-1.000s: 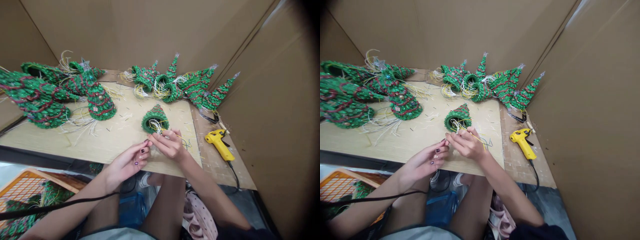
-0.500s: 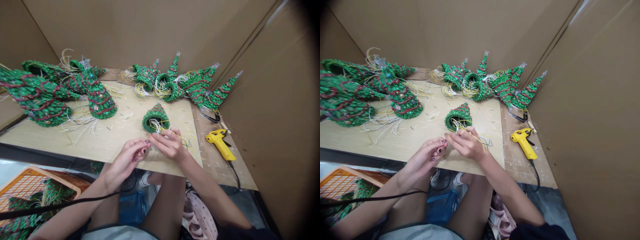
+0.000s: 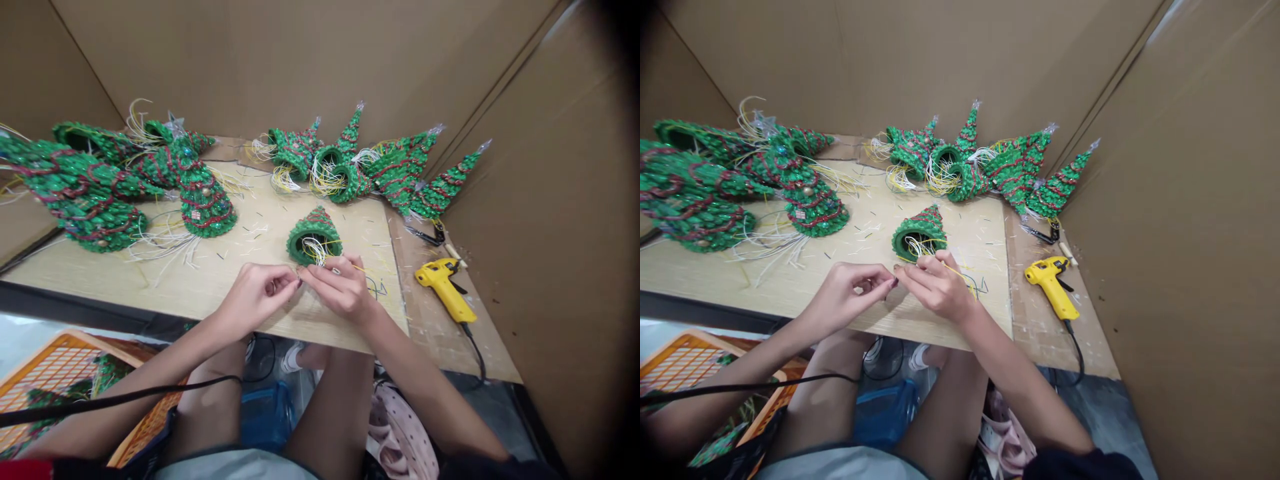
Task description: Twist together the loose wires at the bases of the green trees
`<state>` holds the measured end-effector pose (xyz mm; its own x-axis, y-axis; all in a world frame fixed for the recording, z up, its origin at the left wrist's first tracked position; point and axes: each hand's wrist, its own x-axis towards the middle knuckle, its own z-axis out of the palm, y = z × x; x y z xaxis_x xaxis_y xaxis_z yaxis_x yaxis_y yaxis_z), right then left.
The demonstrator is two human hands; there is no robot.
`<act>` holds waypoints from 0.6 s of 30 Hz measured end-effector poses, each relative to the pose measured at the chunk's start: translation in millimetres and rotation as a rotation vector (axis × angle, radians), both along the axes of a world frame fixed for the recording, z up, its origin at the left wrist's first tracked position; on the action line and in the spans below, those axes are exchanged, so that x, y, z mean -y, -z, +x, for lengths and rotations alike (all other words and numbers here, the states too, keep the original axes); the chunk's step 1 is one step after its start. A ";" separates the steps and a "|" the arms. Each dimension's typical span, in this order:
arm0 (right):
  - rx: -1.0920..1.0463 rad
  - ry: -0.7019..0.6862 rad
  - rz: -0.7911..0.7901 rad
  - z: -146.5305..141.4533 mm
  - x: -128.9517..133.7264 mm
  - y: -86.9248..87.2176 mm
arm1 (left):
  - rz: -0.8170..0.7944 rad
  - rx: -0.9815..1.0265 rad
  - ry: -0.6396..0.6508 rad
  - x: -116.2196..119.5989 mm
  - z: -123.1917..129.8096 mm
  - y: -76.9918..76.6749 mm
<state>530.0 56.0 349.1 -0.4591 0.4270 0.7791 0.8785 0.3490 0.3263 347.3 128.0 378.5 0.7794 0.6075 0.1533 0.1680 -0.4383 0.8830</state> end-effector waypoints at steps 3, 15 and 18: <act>0.007 0.028 0.015 0.1 0.5 -0.7 | -0.378 0.019 0.048 -3.4 0.5 2.1; -0.076 0.026 -0.034 -0.5 -0.5 -2.0 | -0.855 0.147 -0.027 2.7 3.3 10.2; -0.109 0.011 -0.095 -1.7 -0.9 -2.6 | -0.706 0.152 -0.037 1.5 2.8 9.6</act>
